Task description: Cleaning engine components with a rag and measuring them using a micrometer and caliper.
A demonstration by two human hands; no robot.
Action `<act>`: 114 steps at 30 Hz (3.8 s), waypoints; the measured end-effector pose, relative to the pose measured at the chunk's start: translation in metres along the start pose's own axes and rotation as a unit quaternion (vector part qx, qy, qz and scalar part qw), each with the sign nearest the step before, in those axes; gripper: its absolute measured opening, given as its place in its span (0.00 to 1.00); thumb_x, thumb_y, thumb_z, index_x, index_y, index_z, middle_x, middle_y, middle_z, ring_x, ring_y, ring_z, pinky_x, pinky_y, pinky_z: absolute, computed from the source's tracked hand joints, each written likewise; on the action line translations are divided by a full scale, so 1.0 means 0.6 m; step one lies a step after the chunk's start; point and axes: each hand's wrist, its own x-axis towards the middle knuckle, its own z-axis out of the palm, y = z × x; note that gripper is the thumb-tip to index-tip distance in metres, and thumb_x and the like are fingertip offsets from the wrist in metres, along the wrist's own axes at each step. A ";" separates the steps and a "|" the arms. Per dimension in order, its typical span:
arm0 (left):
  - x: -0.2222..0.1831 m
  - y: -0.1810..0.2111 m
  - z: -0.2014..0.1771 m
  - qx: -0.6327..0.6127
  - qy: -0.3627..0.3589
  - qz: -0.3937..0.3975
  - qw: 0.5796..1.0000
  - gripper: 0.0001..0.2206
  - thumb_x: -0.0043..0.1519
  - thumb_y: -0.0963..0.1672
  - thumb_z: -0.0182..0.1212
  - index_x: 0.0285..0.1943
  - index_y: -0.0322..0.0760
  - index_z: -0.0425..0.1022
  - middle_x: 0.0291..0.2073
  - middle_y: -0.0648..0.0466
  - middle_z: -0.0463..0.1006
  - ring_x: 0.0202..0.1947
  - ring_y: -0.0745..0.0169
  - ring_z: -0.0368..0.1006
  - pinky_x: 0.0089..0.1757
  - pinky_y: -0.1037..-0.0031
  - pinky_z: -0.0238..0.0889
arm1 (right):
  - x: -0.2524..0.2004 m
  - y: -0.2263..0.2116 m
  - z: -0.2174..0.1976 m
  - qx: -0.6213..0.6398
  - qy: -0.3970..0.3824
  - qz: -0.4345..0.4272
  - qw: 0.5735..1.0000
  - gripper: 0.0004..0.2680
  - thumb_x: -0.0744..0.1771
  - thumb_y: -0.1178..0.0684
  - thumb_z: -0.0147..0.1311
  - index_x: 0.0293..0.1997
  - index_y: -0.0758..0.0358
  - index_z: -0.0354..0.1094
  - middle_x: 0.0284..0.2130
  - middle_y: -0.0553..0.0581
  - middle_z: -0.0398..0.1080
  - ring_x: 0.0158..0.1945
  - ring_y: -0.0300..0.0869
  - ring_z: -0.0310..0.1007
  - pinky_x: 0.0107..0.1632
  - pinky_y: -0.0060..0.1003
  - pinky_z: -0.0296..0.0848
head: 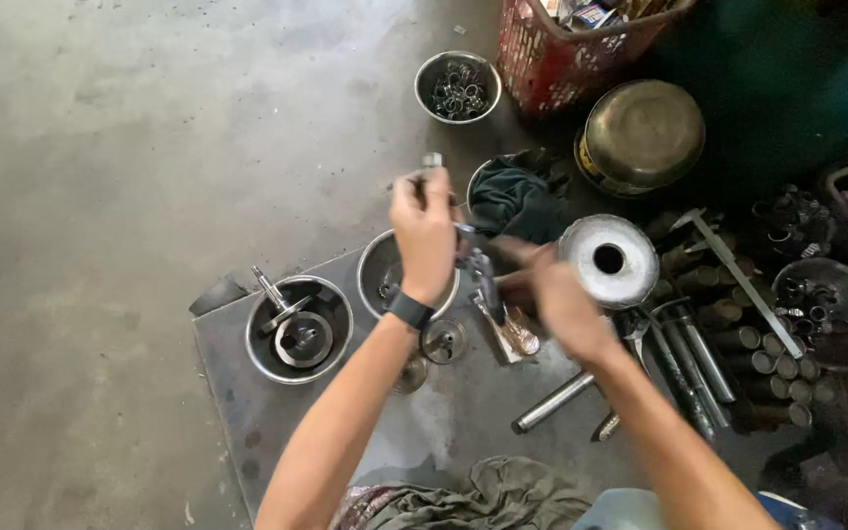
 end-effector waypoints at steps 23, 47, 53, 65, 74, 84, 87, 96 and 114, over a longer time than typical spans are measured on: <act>-0.022 0.051 0.010 -0.052 0.007 -0.082 0.995 0.14 0.69 0.49 0.55 0.43 0.32 0.65 0.19 0.54 0.68 0.11 0.72 0.58 0.13 0.76 0.48 | -0.028 0.003 -0.041 0.105 0.102 0.096 0.984 0.32 0.73 0.31 0.18 0.73 0.71 0.58 0.29 0.75 0.68 0.36 0.53 0.78 0.54 0.47 0.79; -0.026 0.059 0.011 -0.087 -0.020 -0.082 0.993 0.13 0.68 0.48 0.56 0.41 0.34 0.65 0.20 0.55 0.67 0.12 0.71 0.59 0.15 0.76 0.50 | -0.020 0.000 -0.009 -0.009 -0.097 -0.042 0.994 0.33 0.72 0.29 0.25 0.71 0.78 0.49 0.52 0.71 0.70 0.52 0.59 0.73 0.54 0.53 0.71; -0.026 0.061 0.005 -0.085 -0.009 -0.050 0.995 0.13 0.69 0.48 0.55 0.42 0.31 0.66 0.20 0.54 0.68 0.12 0.71 0.60 0.14 0.76 0.49 | -0.032 -0.005 -0.033 0.122 0.116 0.062 0.984 0.35 0.72 0.27 0.24 0.72 0.76 0.57 0.35 0.71 0.75 0.44 0.57 0.80 0.57 0.52 0.78; -0.026 0.039 0.006 -0.065 -0.013 -0.023 0.998 0.13 0.70 0.47 0.57 0.43 0.31 0.66 0.22 0.55 0.69 0.16 0.72 0.62 0.17 0.77 0.52 | -0.028 -0.015 -0.007 0.007 0.013 0.045 0.999 0.32 0.69 0.29 0.22 0.72 0.67 0.55 0.55 0.62 0.75 0.59 0.46 0.75 0.63 0.44 0.70; -0.035 0.077 -0.001 -0.035 0.004 -0.014 0.999 0.11 0.70 0.47 0.55 0.42 0.34 0.65 0.20 0.56 0.68 0.14 0.73 0.60 0.15 0.77 0.50 | -0.032 0.001 -0.029 0.154 0.102 0.068 0.980 0.30 0.76 0.35 0.25 0.70 0.80 0.62 0.34 0.79 0.69 0.39 0.59 0.75 0.51 0.51 0.77; -0.041 0.096 0.000 -0.030 -0.003 -0.007 1.000 0.11 0.69 0.47 0.56 0.44 0.34 0.66 0.22 0.56 0.68 0.15 0.72 0.61 0.16 0.76 0.51 | -0.030 0.001 -0.032 0.075 0.014 0.055 0.996 0.30 0.72 0.34 0.20 0.70 0.73 0.58 0.43 0.67 0.79 0.46 0.47 0.83 0.54 0.40 0.79; -0.047 0.085 0.008 -0.043 -0.006 -0.024 0.999 0.11 0.69 0.47 0.55 0.43 0.34 0.66 0.22 0.56 0.68 0.14 0.73 0.61 0.15 0.77 0.50 | -0.024 -0.002 -0.002 0.100 0.010 0.078 0.992 0.30 0.71 0.33 0.25 0.71 0.72 0.56 0.45 0.67 0.77 0.45 0.48 0.80 0.50 0.42 0.78; -0.032 0.087 -0.007 -0.025 0.006 0.013 1.000 0.12 0.70 0.47 0.56 0.42 0.33 0.65 0.23 0.55 0.68 0.15 0.72 0.62 0.16 0.77 0.52 | -0.027 0.004 -0.024 0.033 0.032 0.054 0.997 0.29 0.73 0.33 0.28 0.65 0.75 0.63 0.46 0.68 0.79 0.52 0.48 0.81 0.59 0.41 0.76; -0.040 0.084 0.011 -0.027 0.003 0.015 1.000 0.12 0.69 0.47 0.55 0.43 0.33 0.66 0.21 0.57 0.68 0.14 0.73 0.60 0.16 0.77 0.51 | -0.033 -0.007 0.016 0.025 -0.021 0.049 0.998 0.20 0.72 0.45 0.38 0.67 0.70 0.61 0.52 0.62 0.76 0.56 0.47 0.75 0.56 0.39 0.73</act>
